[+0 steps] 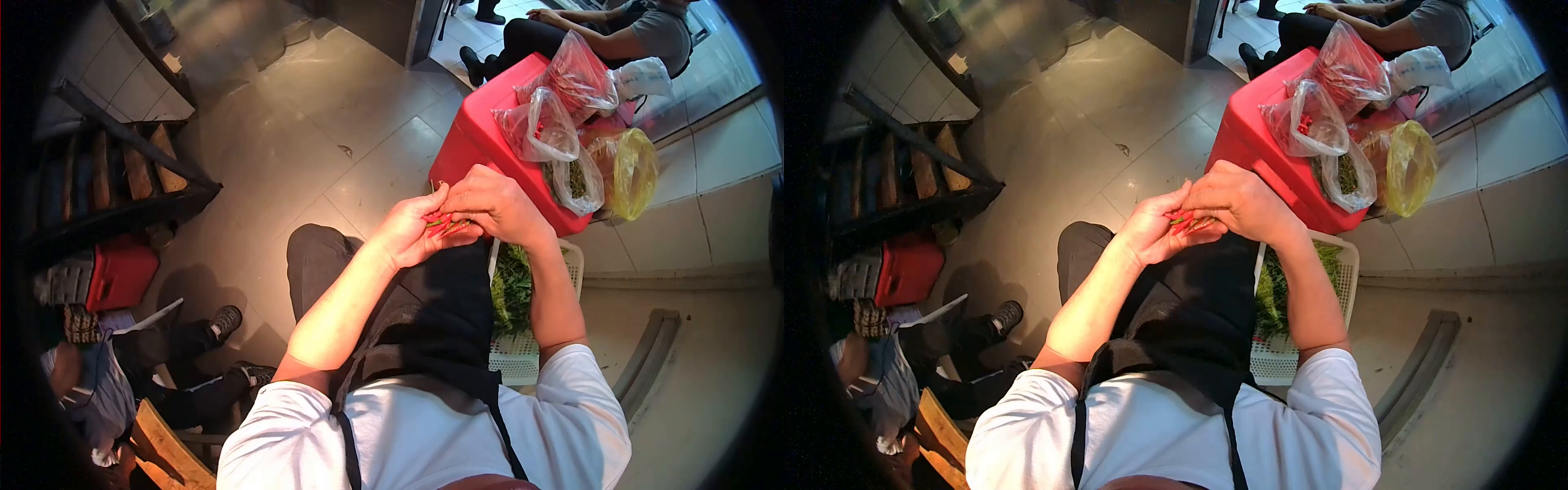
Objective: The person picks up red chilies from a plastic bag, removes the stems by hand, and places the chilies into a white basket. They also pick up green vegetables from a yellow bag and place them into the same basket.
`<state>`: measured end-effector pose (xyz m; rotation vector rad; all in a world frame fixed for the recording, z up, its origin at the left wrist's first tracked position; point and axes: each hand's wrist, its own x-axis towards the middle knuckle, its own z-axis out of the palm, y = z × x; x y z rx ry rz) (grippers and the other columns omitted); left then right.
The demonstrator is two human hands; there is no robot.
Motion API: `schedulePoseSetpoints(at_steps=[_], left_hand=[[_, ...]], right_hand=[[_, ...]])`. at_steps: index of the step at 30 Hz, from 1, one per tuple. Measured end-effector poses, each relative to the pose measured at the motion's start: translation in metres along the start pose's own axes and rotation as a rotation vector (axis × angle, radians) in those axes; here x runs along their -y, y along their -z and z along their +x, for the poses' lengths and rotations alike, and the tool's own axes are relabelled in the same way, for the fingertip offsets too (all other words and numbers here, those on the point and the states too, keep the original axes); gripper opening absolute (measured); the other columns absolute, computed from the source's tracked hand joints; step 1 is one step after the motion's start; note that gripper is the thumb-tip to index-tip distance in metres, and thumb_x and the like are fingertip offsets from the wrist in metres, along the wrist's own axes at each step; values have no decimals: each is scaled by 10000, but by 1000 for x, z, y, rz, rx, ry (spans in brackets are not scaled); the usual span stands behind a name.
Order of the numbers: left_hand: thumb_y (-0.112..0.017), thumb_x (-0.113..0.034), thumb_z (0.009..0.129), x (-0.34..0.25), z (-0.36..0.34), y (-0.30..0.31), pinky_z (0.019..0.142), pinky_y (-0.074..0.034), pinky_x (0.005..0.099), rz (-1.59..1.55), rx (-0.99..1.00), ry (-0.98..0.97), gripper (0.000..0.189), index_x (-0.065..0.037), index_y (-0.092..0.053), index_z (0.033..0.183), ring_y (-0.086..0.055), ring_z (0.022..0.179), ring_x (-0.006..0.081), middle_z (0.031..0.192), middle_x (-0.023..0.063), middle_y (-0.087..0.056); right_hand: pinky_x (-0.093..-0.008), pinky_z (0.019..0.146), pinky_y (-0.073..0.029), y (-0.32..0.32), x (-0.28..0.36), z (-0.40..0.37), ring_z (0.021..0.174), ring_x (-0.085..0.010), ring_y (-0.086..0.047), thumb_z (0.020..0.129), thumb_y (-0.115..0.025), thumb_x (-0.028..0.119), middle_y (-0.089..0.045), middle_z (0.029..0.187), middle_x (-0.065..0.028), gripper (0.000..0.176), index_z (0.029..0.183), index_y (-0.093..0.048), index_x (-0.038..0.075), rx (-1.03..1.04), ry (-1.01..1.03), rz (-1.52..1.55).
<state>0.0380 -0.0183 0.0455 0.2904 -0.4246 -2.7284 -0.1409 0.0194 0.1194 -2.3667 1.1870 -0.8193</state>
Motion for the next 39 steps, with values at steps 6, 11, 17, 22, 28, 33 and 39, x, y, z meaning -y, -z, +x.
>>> schedulePoseSetpoints(at_steps=[6,11,17,22,28,33,39], left_hand=[[-406,-332,1010,1,9,9,900,-556,421,-183,124,-33,451,34,-463,1268,-630,1049,342,1180,201,-593],[-418,-336,1009,7,16,-3,944,-521,425,-235,-36,-229,440,14,-480,1269,-599,1106,302,1210,181,-584],[-423,-395,1003,25,31,-4,926,-490,405,-158,-242,-522,463,-20,-466,1271,-566,1117,251,1233,121,-567],[-458,-392,995,32,26,-1,878,-499,369,-62,-364,-601,440,-48,-470,1269,-577,1062,218,1179,102,-572],[-458,-356,1003,30,18,12,772,-528,301,45,-417,-539,350,-66,-532,1185,-594,867,152,1031,61,-605],[-473,-353,999,26,11,-5,540,-461,227,88,-314,-507,338,-63,-528,1165,-548,665,105,900,45,-590],[-469,-371,1000,23,0,-12,412,-330,185,237,-335,-427,345,-55,-516,1130,-460,534,74,824,24,-545]], right_hand=[[-271,725,-498,-9,-2,-6,825,-171,-605,787,-681,-23,-621,958,-87,143,919,-699,30,-281,-117,267],[-271,715,-498,-26,15,-1,831,-156,-603,845,-644,-26,-596,921,-89,116,961,-650,-18,-893,-293,388],[-292,591,-464,-90,14,-6,657,-196,-568,806,-683,27,-582,776,-100,104,884,-615,17,-887,-374,-256],[-370,681,-475,-103,17,-11,740,-265,-573,784,-680,29,-590,799,-111,119,891,-632,13,-781,-337,-307],[-358,685,-464,-104,23,-14,746,-269,-544,734,-705,45,-555,850,-111,214,941,-654,45,-739,-351,-243],[-273,695,-472,-89,35,-16,810,-160,-560,806,-681,52,-534,976,-83,384,1169,-558,24,-761,-471,472],[-208,762,-445,-56,28,-24,904,-79,-544,900,-611,65,-500,1074,-48,511,1360,-401,-8,-674,-539,895]])
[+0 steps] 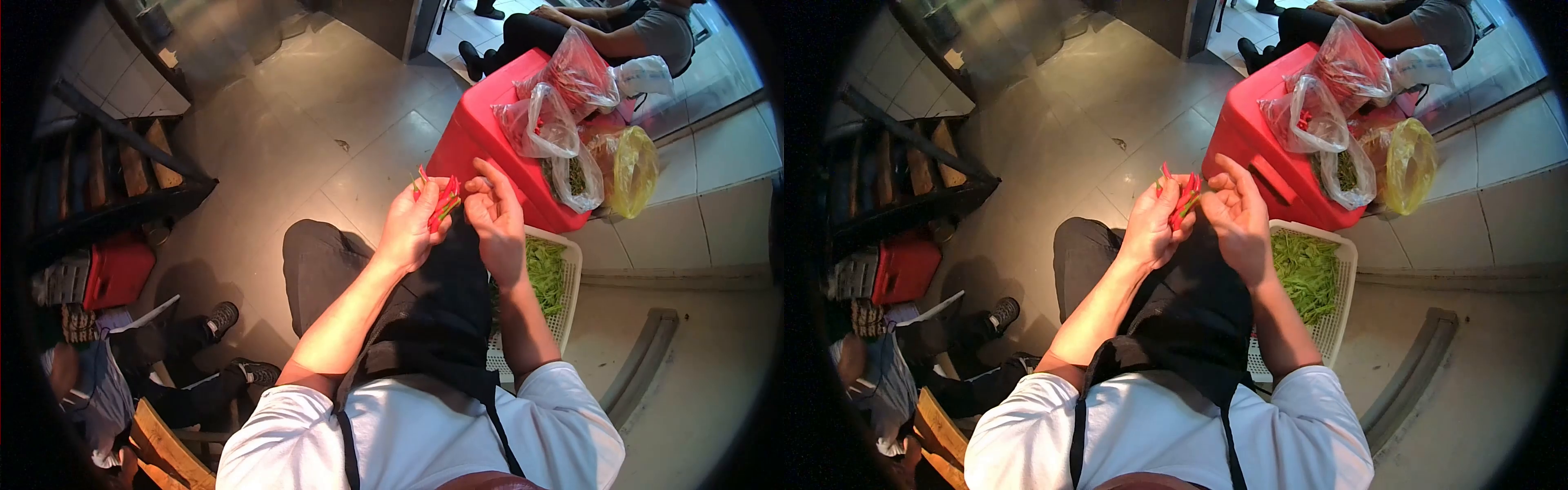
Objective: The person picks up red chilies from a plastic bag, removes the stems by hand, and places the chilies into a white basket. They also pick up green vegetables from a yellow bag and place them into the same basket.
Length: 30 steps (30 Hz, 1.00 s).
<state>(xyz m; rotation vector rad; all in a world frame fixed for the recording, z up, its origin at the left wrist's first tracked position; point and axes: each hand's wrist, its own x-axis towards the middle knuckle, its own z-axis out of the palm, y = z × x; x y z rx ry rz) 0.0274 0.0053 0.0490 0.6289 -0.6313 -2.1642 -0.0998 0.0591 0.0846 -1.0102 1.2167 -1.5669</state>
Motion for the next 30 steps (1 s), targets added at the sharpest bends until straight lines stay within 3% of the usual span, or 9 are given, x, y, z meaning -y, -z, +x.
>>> schedulePoseSetpoints(at_steps=[4,5,9,12,15,18,24,27,30], left_hand=[[-471,-384,997,-3,-5,-1,418,-310,175,47,84,56,348,-58,-519,1107,-450,537,66,833,30,-547],[-471,-387,996,-4,-5,0,418,-305,172,65,100,61,348,-59,-520,1102,-448,536,65,836,32,-549],[-465,-395,997,-5,-4,5,424,-318,173,105,138,113,350,-63,-531,1084,-453,549,59,872,42,-573],[-457,-392,1000,0,-3,9,433,-332,171,69,112,148,363,-50,-537,1092,-460,558,57,911,48,-593],[-449,-374,1005,4,0,11,438,-346,171,-1,74,145,372,-30,-539,1114,-468,561,58,933,52,-605],[-442,-353,1011,3,4,14,438,-356,175,-69,62,109,369,-17,-539,1130,-471,557,62,937,54,-611],[-479,-323,1002,4,6,22,466,-380,194,-113,73,95,336,-20,-539,1133,-495,590,86,943,73,-608],[-481,-328,999,6,11,30,488,-402,200,-236,34,88,338,-25,-540,1137,-506,630,94,963,78,-606],[-491,-320,993,7,16,34,572,-448,223,-407,-48,65,333,-32,-537,1152,-535,718,111,996,78,-600]], right_hand=[[-205,760,-435,20,15,18,893,-71,-525,906,-611,74,-523,1019,-46,308,1189,-578,-44,264,-28,-278],[-211,700,-445,18,15,20,812,-65,-535,906,-616,86,-571,918,-37,203,1059,-637,-46,219,38,-383],[-216,589,-439,18,35,27,652,-53,-531,904,-624,107,-615,763,-9,136,948,-637,-21,309,-236,-408],[-185,534,-391,24,23,33,614,-29,-507,904,-626,103,-589,742,16,108,938,-633,0,297,-193,-402],[-210,602,-447,29,13,37,681,-53,-545,913,-617,106,-614,805,-8,129,978,-604,-5,300,-216,-273],[-207,610,-445,31,3,41,681,-53,-538,911,-621,99,-605,818,-6,130,992,-588,3,214,-157,-208],[-212,615,-455,25,-5,38,701,-46,-542,904,-630,87,-602,830,1,147,1014,-594,-3,249,-146,-174],[-243,624,-476,18,-5,36,708,-99,-589,874,-649,69,-637,838,-38,119,969,-627,0,-15,-1,-281],[-280,660,-504,7,-2,31,728,-181,-632,833,-660,37,-661,859,-93,82,908,-656,4,-214,477,-780]])
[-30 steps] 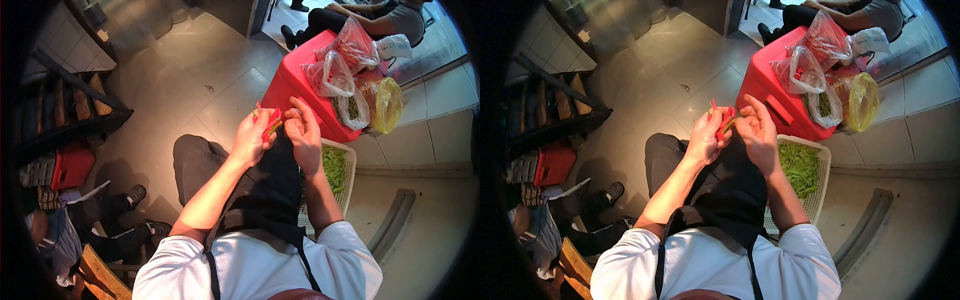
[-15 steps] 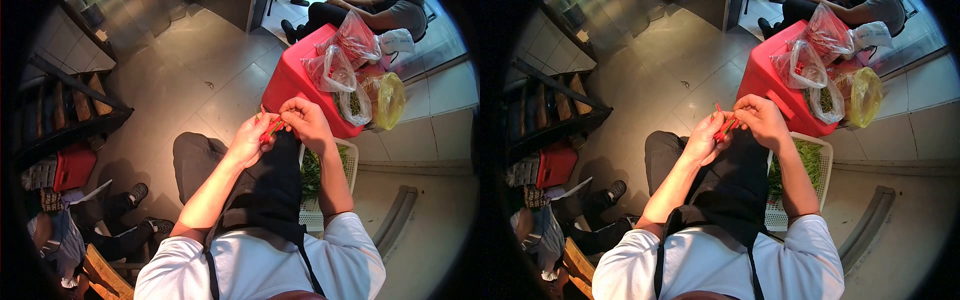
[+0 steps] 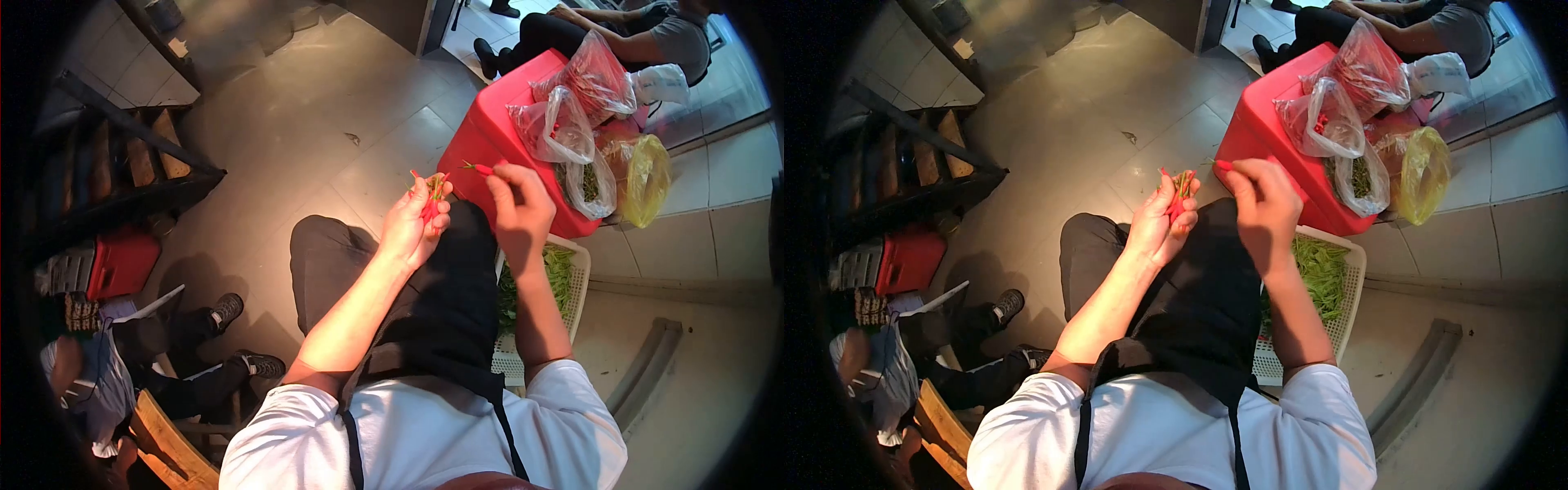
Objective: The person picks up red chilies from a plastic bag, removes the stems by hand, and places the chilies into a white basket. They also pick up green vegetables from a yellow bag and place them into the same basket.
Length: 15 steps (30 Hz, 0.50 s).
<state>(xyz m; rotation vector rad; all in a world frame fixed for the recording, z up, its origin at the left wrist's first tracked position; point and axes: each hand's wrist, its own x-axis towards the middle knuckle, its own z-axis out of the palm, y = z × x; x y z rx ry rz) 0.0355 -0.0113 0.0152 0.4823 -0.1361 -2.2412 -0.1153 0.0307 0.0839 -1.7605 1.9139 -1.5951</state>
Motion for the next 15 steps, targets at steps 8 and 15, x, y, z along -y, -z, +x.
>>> schedulePoseSetpoints(at_steps=[8,15], left_hand=[[-474,-305,997,20,7,3,930,-478,335,52,-115,-161,375,-42,-509,1262,-567,1022,185,1135,82,-585],[-460,-280,1008,24,-1,-2,880,-507,343,45,-80,-122,335,-69,-510,1264,-581,972,188,1125,67,-582]], right_hand=[[-366,780,-527,-38,-7,-59,877,-311,-636,741,-670,-37,-653,948,-140,230,968,-665,1,103,322,-136],[-386,836,-493,-35,-9,-71,964,-305,-606,729,-652,-15,-623,1045,-132,315,1043,-642,0,143,391,-104]])
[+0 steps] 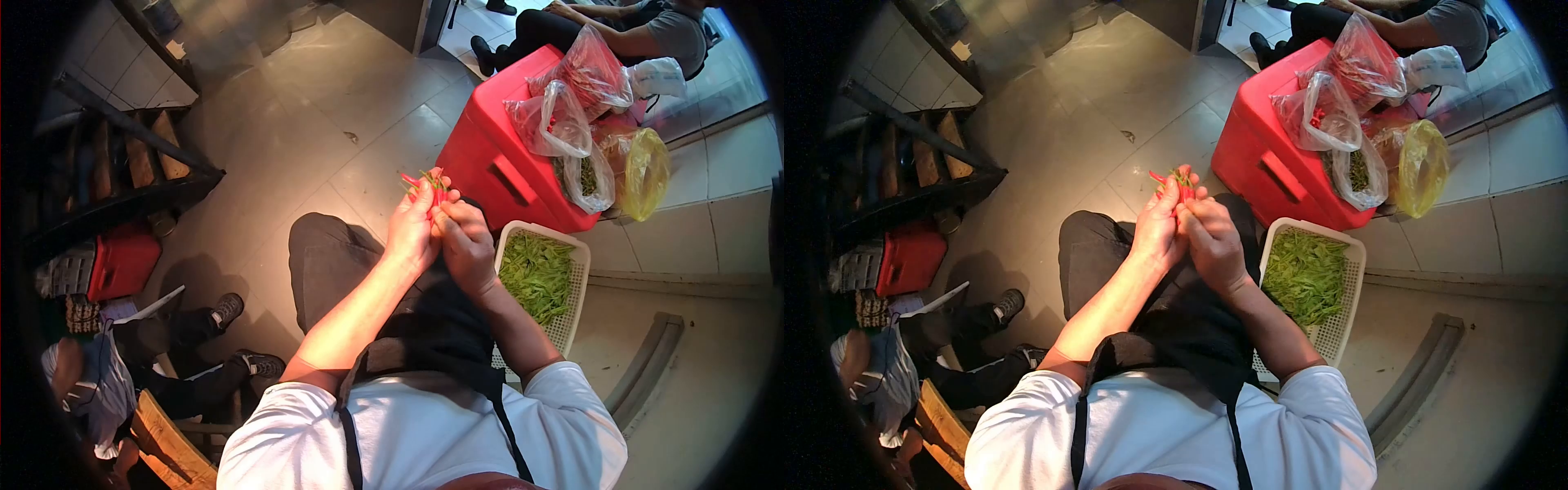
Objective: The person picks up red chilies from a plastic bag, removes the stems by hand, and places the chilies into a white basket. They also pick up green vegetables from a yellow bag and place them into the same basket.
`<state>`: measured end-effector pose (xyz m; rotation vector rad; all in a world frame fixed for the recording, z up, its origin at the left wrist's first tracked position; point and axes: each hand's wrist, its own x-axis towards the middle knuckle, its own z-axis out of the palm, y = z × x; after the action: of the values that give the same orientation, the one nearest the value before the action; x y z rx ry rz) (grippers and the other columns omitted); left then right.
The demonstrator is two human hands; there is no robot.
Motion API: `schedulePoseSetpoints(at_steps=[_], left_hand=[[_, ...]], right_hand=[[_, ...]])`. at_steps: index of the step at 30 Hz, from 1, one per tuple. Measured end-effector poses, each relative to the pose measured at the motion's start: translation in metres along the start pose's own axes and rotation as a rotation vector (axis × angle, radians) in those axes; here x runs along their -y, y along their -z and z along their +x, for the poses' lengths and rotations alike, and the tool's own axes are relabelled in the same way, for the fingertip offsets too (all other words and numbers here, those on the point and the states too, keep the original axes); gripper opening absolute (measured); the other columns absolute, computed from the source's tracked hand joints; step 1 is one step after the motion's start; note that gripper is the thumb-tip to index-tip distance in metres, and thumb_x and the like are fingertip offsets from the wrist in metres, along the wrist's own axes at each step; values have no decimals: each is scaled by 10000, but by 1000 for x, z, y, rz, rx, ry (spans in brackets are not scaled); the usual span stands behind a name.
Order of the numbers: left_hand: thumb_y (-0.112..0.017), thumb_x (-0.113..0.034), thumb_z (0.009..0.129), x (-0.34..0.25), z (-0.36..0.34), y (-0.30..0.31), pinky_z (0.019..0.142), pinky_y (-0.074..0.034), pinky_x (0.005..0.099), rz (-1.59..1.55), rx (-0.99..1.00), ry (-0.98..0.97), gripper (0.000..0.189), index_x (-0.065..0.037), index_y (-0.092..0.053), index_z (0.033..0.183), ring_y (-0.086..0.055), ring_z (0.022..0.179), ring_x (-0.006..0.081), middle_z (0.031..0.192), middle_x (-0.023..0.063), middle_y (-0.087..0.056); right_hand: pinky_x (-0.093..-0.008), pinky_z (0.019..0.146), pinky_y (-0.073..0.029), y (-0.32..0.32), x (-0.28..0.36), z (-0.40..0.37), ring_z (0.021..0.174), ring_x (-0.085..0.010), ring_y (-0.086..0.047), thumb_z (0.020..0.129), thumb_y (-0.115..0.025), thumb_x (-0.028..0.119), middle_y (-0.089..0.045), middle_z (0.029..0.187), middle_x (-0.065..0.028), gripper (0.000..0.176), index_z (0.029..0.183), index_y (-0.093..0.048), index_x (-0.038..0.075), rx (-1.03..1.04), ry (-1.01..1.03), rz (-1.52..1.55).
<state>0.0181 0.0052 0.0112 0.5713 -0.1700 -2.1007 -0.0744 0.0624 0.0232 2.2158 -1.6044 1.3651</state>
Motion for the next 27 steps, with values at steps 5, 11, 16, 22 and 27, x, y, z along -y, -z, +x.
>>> schedulePoseSetpoints(at_steps=[5,11,16,22,27], left_hand=[[-488,-253,1002,-4,-11,-4,812,-521,311,71,43,24,323,-62,-510,1262,-593,908,165,1107,60,-587],[-512,-216,993,-5,-8,-10,626,-485,226,243,153,65,342,-30,-497,1279,-567,751,119,1039,72,-601],[-523,-187,987,-9,-10,-23,488,-366,186,297,375,267,307,-11,-520,1239,-483,657,93,1025,78,-584],[-528,-171,980,5,-11,-37,477,-319,197,606,464,336,252,8,-549,1157,-427,575,74,773,22,-518],[-511,-144,980,24,2,-37,481,-324,210,761,502,533,207,11,-560,1107,-426,561,84,756,19,-504]], right_hand=[[-380,893,-413,20,24,4,1012,-232,-585,711,-696,32,-622,1140,-57,302,1012,-690,52,154,-39,-259],[-364,860,-421,50,34,17,963,-251,-585,716,-720,47,-619,1078,-77,245,958,-683,51,46,-46,-125],[-322,767,-491,93,2,39,892,-242,-620,810,-675,28,-625,1011,-141,186,990,-650,-11,-104,-428,266],[-371,762,-503,120,-21,37,872,-328,-613,797,-671,49,-622,976,-159,204,992,-646,-5,215,-238,101],[-394,736,-481,128,-44,5,826,-322,-590,768,-656,40,-613,863,-129,163,926,-622,16,285,-291,58]])
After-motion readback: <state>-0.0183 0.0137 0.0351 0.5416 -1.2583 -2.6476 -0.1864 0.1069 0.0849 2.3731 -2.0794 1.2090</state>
